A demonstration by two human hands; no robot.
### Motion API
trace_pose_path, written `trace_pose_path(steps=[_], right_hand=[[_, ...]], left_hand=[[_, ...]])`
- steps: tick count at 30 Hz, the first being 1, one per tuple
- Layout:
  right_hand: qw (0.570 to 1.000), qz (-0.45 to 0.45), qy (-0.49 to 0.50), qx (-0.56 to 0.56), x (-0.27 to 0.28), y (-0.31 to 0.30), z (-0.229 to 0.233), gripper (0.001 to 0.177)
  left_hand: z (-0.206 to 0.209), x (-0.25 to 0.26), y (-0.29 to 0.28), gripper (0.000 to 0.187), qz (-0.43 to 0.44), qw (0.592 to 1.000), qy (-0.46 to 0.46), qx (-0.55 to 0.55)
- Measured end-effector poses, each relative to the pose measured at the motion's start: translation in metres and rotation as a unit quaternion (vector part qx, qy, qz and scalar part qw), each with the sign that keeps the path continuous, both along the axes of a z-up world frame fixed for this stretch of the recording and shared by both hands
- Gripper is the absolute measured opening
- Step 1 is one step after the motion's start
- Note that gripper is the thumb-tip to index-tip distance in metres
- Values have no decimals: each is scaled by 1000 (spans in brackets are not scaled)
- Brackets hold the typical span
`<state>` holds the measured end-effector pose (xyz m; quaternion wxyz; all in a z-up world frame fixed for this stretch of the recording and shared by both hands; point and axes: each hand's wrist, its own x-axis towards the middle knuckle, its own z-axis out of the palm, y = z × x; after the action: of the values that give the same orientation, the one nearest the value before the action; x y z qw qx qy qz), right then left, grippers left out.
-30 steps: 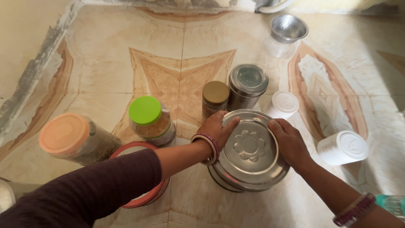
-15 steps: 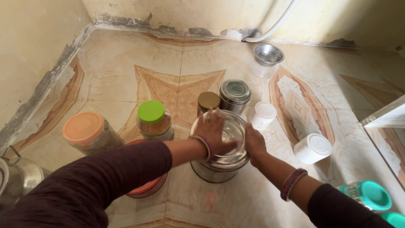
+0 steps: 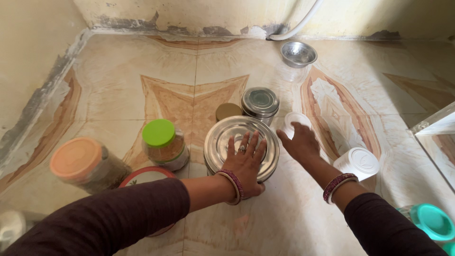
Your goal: The person sits on a tiled floor and opens several small plastic containers with teal lids, then places them into a larger stainless steel container. They also handle a white plastic jar and a metal canister, opening and closing them while organizing the items.
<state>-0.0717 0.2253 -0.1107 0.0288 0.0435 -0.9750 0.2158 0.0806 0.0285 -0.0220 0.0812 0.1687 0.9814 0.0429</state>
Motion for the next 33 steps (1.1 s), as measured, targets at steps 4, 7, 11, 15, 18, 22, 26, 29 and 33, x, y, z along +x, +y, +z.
trace_pose_path(steps=[4,7,11,15,18,22,26,29,33], right_hand=[[983,46,41,172,-20,10,-8,96],[984,30,2,177,-30,9,-11,110],[994,9,-7,113,-33,8,-16,104],[997,-1,16,77,-29,9,-17,81],[995,15,34,94,-19,10,-12,78],[990,64,29,122,3,9,3,98],[982,95,-55,157,39,12,20,100],[972,118,-96,177,70,19,31,106],[955,145,-175,191,104,34,35,108]], left_hand=[[2,-15,-9,118,18,1000,10,19],[4,-28,-14,118,28,999,14,13],[3,-38,-19,118,30,999,25,16],[1,-39,-21,116,31,998,38,36],[-2,-41,-23,115,24,998,51,40],[-6,-45,-26,114,14,997,69,41],[-7,-47,-28,113,5,997,69,28],[-5,-47,-27,114,8,998,63,8],[-8,-39,-17,118,13,995,77,-57]])
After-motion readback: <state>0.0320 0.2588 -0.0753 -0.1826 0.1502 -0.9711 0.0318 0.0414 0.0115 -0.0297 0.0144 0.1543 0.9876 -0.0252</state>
